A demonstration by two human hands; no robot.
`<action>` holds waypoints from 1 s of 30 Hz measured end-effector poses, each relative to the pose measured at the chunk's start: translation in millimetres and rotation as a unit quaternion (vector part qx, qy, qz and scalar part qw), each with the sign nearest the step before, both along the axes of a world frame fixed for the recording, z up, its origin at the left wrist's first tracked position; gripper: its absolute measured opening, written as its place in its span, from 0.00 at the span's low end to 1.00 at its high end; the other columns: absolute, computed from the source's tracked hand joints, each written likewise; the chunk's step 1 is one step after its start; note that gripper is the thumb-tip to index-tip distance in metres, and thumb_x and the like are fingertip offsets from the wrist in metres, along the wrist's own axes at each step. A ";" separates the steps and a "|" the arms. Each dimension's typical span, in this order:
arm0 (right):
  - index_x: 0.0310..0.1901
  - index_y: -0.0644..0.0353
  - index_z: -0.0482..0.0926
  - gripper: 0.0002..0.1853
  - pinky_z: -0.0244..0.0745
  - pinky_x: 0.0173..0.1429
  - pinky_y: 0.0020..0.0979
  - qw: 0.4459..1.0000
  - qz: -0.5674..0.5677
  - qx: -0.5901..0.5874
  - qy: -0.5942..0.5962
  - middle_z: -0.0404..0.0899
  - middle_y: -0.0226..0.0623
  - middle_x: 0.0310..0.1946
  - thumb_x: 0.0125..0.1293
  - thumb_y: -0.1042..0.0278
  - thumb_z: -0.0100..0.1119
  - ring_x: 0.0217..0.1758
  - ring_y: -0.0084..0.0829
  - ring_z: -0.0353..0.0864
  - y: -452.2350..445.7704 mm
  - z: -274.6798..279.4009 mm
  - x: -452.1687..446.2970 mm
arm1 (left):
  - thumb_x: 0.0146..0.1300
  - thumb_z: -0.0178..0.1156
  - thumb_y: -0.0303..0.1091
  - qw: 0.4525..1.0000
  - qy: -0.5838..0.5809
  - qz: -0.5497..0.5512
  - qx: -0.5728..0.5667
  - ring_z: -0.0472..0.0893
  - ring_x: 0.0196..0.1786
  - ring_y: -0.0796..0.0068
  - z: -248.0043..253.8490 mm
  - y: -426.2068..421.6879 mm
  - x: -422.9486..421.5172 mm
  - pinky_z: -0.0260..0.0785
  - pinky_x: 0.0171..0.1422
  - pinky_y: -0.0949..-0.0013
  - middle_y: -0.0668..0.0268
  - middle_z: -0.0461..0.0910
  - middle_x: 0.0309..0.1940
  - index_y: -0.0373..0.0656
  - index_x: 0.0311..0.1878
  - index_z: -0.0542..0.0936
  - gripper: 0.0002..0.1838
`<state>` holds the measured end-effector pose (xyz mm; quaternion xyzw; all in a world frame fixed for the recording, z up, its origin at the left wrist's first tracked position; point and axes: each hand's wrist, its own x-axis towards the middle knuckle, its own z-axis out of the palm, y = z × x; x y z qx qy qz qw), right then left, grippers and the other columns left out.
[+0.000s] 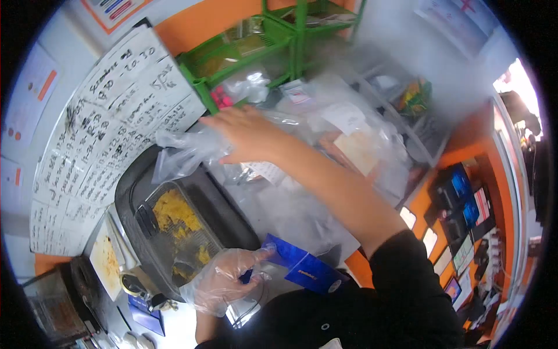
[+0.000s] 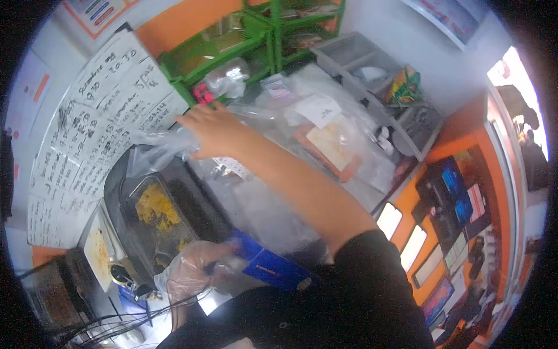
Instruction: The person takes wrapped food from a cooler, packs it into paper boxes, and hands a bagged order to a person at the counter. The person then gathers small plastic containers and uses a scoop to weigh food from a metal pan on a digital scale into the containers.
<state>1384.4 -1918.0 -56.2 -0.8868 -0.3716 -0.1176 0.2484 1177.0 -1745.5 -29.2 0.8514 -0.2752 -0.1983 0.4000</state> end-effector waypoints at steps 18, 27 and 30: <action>0.43 0.64 0.74 0.16 0.71 0.46 0.37 0.966 -0.060 0.214 0.135 0.78 0.45 0.36 0.66 0.57 0.55 0.40 0.38 0.78 -152.5 140.0 -165.5 | 0.41 0.69 0.32 0.987 -0.154 -0.041 -0.031 0.77 0.34 0.57 47.7 -11.3 -62.6 0.69 0.41 0.58 0.60 0.79 0.31 0.45 0.45 0.82 0.22; 0.53 0.64 0.73 0.20 0.70 0.57 0.36 0.934 -0.282 0.217 0.026 0.79 0.44 0.47 0.65 0.60 0.57 0.52 0.35 0.78 -286.3 163.8 -390.1 | 0.63 0.57 0.35 0.970 -0.172 -0.171 0.004 0.78 0.33 0.69 41.1 -55.2 -63.4 0.69 0.36 0.69 0.66 0.79 0.31 0.43 0.62 0.73 0.23; 0.54 0.63 0.74 0.19 0.70 0.57 0.34 0.871 -0.415 0.265 -0.003 0.79 0.41 0.47 0.64 0.64 0.58 0.52 0.31 0.77 -318.0 152.3 -487.5 | 0.65 0.53 0.35 0.933 -0.265 -0.223 0.097 0.75 0.27 0.72 43.8 -85.6 -56.9 0.68 0.32 0.67 0.69 0.74 0.22 0.45 0.61 0.75 0.20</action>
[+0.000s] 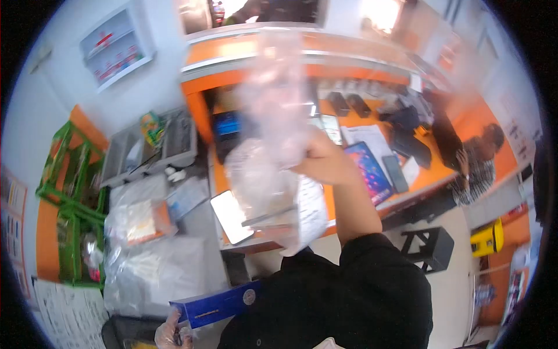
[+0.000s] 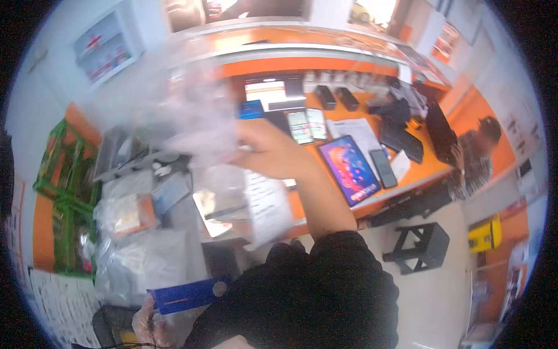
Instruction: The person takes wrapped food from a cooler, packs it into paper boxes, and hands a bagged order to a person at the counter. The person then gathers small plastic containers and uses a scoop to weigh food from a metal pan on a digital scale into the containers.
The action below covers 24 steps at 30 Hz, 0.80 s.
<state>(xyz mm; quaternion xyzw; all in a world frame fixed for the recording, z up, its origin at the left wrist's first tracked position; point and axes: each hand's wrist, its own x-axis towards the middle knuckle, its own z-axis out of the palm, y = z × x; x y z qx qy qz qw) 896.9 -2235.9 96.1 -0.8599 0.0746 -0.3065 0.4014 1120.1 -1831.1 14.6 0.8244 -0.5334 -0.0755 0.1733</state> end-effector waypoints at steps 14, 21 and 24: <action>0.53 0.68 0.72 0.22 0.69 0.55 0.29 0.945 -0.292 0.144 -0.026 0.77 0.33 0.45 0.61 0.64 0.61 0.49 0.25 0.74 -119.3 -65.3 -286.4 | 0.69 0.51 0.38 0.956 0.280 0.065 0.052 0.71 0.62 0.62 58.3 -179.2 -109.1 0.61 0.66 0.64 0.54 0.74 0.59 0.37 0.62 0.71 0.22; 0.51 0.67 0.74 0.23 0.68 0.54 0.30 0.950 -0.155 0.236 -0.135 0.77 0.33 0.42 0.59 0.59 0.63 0.48 0.26 0.75 -178.7 -58.3 -297.8 | 0.69 0.52 0.37 0.918 0.374 0.124 0.046 0.72 0.61 0.66 63.8 -240.2 -160.4 0.61 0.66 0.67 0.56 0.76 0.57 0.37 0.62 0.71 0.22; 0.52 0.65 0.74 0.24 0.69 0.54 0.31 0.977 -0.145 0.149 -0.056 0.79 0.34 0.41 0.58 0.59 0.63 0.47 0.27 0.76 -203.9 -26.9 -288.9 | 0.69 0.52 0.37 0.924 0.375 0.079 -0.015 0.73 0.60 0.66 46.9 -253.2 -165.2 0.61 0.66 0.66 0.55 0.76 0.56 0.37 0.62 0.71 0.21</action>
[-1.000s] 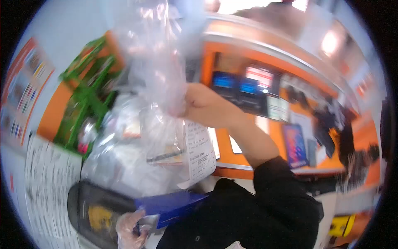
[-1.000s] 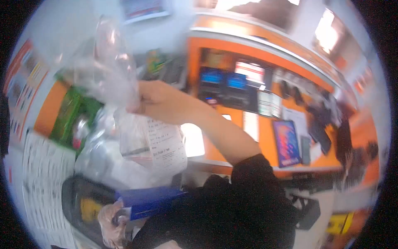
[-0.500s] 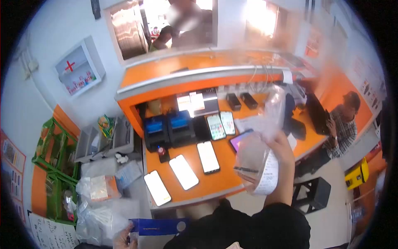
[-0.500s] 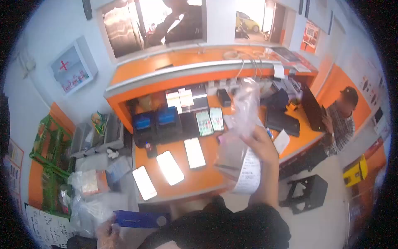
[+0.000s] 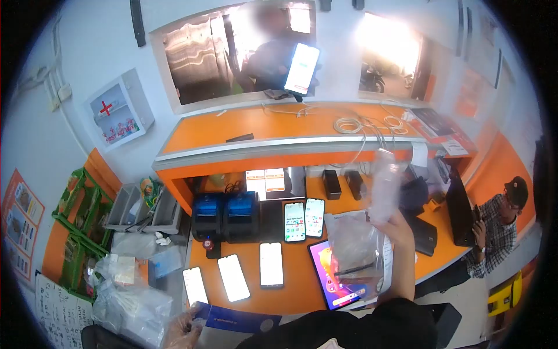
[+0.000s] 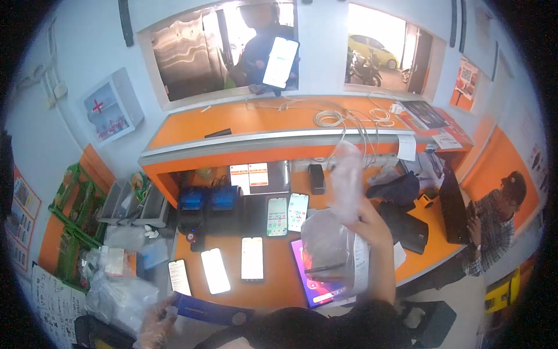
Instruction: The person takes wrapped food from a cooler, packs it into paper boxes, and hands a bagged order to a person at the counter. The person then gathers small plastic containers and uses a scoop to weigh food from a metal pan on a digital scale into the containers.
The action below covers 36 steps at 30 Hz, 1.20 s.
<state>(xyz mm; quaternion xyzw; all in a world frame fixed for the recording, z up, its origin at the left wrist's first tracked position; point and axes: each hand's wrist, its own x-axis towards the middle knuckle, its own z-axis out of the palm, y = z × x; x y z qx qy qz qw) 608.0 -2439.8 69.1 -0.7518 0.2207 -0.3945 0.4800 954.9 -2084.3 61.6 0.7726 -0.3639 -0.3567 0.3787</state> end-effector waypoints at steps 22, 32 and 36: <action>0.51 0.57 0.74 0.20 0.68 0.58 0.38 0.833 0.386 -0.300 0.258 0.74 0.45 0.49 0.65 0.51 0.53 0.57 0.41 0.70 -21.5 30.3 240.9 | 0.47 0.53 0.11 0.955 0.152 -0.207 -0.147 0.77 0.42 0.75 59.1 -203.8 45.1 0.70 0.45 0.72 0.62 0.78 0.42 0.39 0.54 0.74 0.27; 0.49 0.59 0.77 0.16 0.65 0.64 0.38 0.939 0.112 -0.311 0.091 0.76 0.39 0.49 0.60 0.64 0.60 0.58 0.39 0.71 -108.7 61.8 193.9 | 0.44 0.43 0.07 0.969 0.140 -0.062 -0.193 0.75 0.38 0.74 55.1 -159.5 43.0 0.67 0.46 0.73 0.62 0.76 0.37 0.36 0.44 0.74 0.24; 0.51 0.59 0.75 0.18 0.67 0.61 0.40 0.859 0.349 -0.346 0.144 0.74 0.42 0.50 0.62 0.59 0.57 0.57 0.39 0.72 -49.3 46.2 220.9 | 0.43 0.42 0.05 0.964 0.106 -0.117 -0.215 0.75 0.37 0.75 55.5 -162.9 43.1 0.68 0.45 0.73 0.62 0.76 0.38 0.36 0.45 0.73 0.25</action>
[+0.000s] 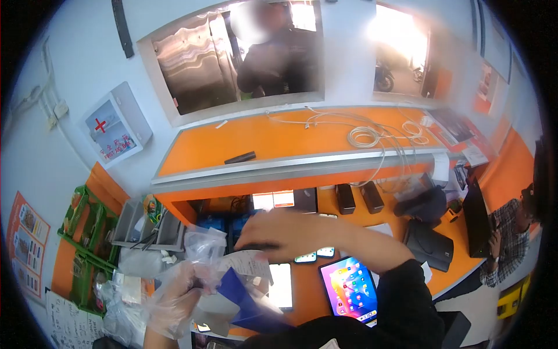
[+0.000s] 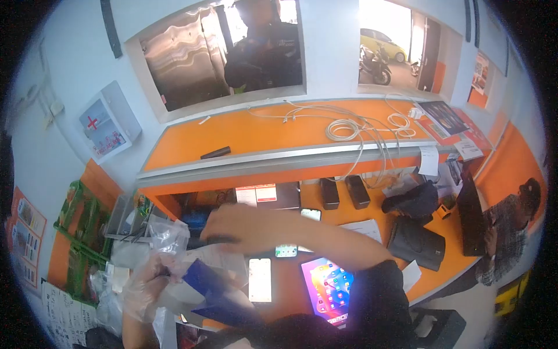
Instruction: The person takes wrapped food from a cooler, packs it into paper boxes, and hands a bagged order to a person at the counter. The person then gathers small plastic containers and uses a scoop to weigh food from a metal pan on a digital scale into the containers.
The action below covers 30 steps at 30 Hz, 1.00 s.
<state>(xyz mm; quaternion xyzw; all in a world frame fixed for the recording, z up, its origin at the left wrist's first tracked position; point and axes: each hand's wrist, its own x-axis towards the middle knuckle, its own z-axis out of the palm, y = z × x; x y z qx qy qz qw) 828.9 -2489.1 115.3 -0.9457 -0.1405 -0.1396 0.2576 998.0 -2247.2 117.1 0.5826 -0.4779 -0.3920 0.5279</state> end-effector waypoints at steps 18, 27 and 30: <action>0.66 0.66 0.61 0.28 0.43 0.74 0.30 0.791 0.256 0.435 0.347 0.58 0.39 0.68 0.66 0.65 0.49 0.72 0.32 0.51 27.3 -71.8 62.8 | 0.48 0.43 0.08 0.987 -0.119 -0.096 0.056 0.75 0.43 0.73 -3.3 -10.8 -10.2 0.67 0.49 0.71 0.64 0.74 0.41 0.36 0.52 0.72 0.26; 0.67 0.61 0.59 0.31 0.51 0.71 0.35 0.930 -0.064 0.279 0.233 0.63 0.46 0.64 0.71 0.46 0.43 0.68 0.37 0.59 7.1 -33.1 24.2 | 0.59 0.51 0.29 0.990 -0.051 0.095 -0.091 0.74 0.57 0.65 19.3 15.7 -29.4 0.62 0.64 0.64 0.56 0.76 0.53 0.37 0.44 0.81 0.13; 0.65 0.59 0.62 0.32 0.56 0.69 0.37 0.941 -0.152 0.231 0.197 0.68 0.50 0.60 0.71 0.41 0.41 0.64 0.40 0.66 10.2 -22.4 5.3 | 0.61 0.55 0.30 0.982 -0.026 0.139 -0.125 0.71 0.63 0.61 0.7 48.7 11.3 0.61 0.68 0.62 0.54 0.72 0.59 0.35 0.52 0.78 0.17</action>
